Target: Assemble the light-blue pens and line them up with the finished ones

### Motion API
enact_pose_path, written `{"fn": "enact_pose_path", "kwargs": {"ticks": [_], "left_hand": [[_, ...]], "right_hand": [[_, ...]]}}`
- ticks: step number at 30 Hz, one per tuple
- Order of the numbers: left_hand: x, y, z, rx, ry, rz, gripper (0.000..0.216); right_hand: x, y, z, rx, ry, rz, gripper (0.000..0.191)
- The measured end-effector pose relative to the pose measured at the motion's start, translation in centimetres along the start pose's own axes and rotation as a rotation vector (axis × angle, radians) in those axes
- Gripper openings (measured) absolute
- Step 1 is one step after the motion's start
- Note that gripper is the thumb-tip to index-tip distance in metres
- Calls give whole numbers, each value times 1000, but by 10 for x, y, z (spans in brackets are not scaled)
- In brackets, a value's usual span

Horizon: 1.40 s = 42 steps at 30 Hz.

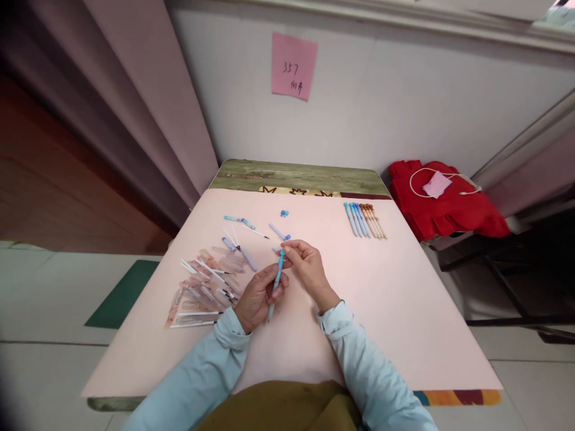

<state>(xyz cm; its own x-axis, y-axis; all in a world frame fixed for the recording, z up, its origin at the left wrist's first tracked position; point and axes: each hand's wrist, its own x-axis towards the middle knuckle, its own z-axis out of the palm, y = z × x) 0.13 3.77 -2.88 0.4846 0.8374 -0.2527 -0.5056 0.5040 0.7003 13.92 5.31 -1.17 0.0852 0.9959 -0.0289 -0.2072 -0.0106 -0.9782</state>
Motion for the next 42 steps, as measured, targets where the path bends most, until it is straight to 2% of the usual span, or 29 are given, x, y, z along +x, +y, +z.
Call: {"fn": "enact_pose_path", "kwargs": {"ticks": [4, 9, 16, 21, 26, 32, 36, 42], "left_hand": [[0, -2, -1, -11, 8, 12, 35], [-1, -5, -1, 3, 33, 25, 32], [0, -5, 2, 82, -34, 82, 33], [-1, -4, 2, 66, -29, 84, 34], [3, 1, 1, -72, 74, 200, 28], [8, 5, -2, -215, 167, 246, 23], [8, 2, -3, -221, 167, 231, 21], [9, 0, -2, -183, 162, 215, 20]], "right_hand": [[-5, 6, 2, 61, -17, 16, 34], [-10, 11, 6, 90, 29, 65, 33], [-9, -3, 7, 28, 26, 0, 27], [-10, -9, 5, 8, 33, 3, 36], [-29, 1, -8, -213, 122, 10, 33], [-66, 13, 1, -483, -11, 40, 19], [-70, 13, 10, -533, 1, 12, 10], [-70, 16, 12, -523, 24, 14, 8]]}}
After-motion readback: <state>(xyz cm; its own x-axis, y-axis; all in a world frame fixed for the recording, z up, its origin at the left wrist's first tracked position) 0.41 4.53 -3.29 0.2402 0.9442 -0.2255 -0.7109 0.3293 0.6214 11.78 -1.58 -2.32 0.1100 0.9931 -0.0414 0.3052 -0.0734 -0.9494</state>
